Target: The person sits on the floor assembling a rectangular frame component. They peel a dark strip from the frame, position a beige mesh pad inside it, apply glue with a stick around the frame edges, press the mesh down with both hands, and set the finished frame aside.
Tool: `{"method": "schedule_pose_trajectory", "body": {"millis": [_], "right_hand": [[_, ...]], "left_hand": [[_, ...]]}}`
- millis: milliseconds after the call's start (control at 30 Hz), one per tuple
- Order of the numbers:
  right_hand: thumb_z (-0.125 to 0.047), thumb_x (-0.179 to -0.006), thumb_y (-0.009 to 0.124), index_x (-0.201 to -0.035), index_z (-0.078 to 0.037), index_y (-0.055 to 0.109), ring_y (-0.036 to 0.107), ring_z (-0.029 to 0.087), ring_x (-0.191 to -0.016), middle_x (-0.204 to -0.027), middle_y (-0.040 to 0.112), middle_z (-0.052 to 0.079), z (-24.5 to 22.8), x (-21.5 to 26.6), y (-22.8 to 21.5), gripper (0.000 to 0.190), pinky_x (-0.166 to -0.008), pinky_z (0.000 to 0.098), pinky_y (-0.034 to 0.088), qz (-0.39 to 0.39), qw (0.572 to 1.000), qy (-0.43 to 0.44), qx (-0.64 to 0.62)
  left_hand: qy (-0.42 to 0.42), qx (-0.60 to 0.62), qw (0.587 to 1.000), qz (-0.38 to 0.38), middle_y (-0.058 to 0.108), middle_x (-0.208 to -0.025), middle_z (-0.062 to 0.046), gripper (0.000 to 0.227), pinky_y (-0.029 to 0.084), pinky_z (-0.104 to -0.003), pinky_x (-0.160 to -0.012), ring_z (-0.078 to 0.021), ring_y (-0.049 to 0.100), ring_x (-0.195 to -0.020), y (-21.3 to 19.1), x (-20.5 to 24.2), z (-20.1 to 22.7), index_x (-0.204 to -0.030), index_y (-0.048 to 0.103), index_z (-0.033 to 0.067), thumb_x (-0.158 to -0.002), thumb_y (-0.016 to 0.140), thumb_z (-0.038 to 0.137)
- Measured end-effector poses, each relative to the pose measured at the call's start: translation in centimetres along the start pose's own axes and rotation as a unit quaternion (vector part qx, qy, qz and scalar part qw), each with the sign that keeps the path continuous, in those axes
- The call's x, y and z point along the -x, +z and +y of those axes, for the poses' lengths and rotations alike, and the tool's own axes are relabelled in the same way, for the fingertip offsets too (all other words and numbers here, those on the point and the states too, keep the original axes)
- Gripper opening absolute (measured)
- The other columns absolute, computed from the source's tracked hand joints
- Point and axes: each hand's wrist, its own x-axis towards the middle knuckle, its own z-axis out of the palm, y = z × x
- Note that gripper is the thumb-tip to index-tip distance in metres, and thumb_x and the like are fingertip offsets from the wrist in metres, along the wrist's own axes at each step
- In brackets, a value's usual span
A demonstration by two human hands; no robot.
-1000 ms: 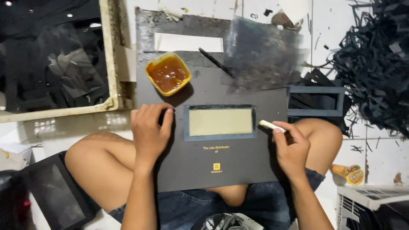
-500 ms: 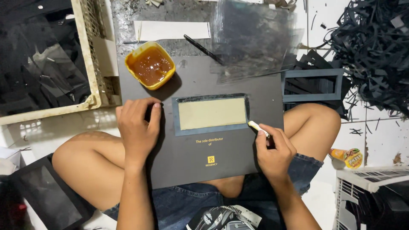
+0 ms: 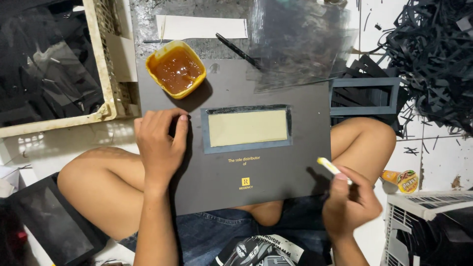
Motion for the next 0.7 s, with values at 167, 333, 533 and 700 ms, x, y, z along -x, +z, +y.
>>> {"method": "schedule_pose_trajectory", "body": {"millis": [167, 333, 533, 700], "right_hand": [[-0.001, -0.107, 0.054, -0.116, 0.009, 0.064, 0.052, 0.016, -0.067, -0.081, 0.057, 0.012, -0.1, -1.2, -1.5, 0.016, -0.065, 0.0261, 0.046, 0.034, 0.998, 0.038, -0.048], [0.001, -0.105, 0.053, -0.12, 0.005, 0.064, 0.058, 0.015, -0.072, -0.089, 0.063, 0.011, -1.0, -1.5, -0.3, 0.019, -0.069, 0.0228, 0.048, 0.004, 0.99, 0.102, -0.093], [0.01, -0.091, 0.07, -0.109, 0.013, 0.072, 0.06, 0.016, -0.056, -0.073, 0.068, 0.013, -3.2, -0.7, 3.6, 0.018, -0.05, 0.0259, 0.046, -0.066, 0.996, -0.047, 0.026], [0.0, -0.085, 0.082, -0.105, -0.008, 0.083, 0.065, 0.015, -0.055, -0.072, 0.072, 0.003, -0.1, 0.0, 6.6, 0.021, -0.053, 0.0256, 0.053, 0.032, 0.982, -0.174, 0.071]], "left_hand": [[0.007, -0.004, 1.0, -0.001, 0.069, -0.092, -0.007, 0.004, 0.038, -0.037, -0.084, -0.0254, 0.055, -0.083, 0.1, 0.1, -0.2, -0.099, 0.07, 0.0029, -0.095, 0.069, 0.005], [0.015, -0.017, 1.0, 0.002, 0.069, -0.091, -0.007, 0.004, 0.038, -0.037, -0.085, -0.0253, 0.054, -0.081, 0.4, 0.3, -0.4, -0.099, 0.07, 0.0022, -0.096, 0.07, 0.005], [0.014, -0.011, 1.0, -0.004, 0.069, -0.093, -0.007, 0.004, 0.038, -0.037, -0.086, -0.0256, 0.055, -0.083, 0.2, 0.3, -0.3, -0.099, 0.07, 0.0025, -0.095, 0.069, 0.004], [0.024, -0.016, 1.0, 0.002, 0.071, -0.088, 0.002, 0.003, 0.04, -0.037, -0.082, -0.0243, 0.064, -0.083, 1.1, 0.9, -2.2, -0.1, 0.072, 0.0161, -0.102, 0.073, 0.013]]}}
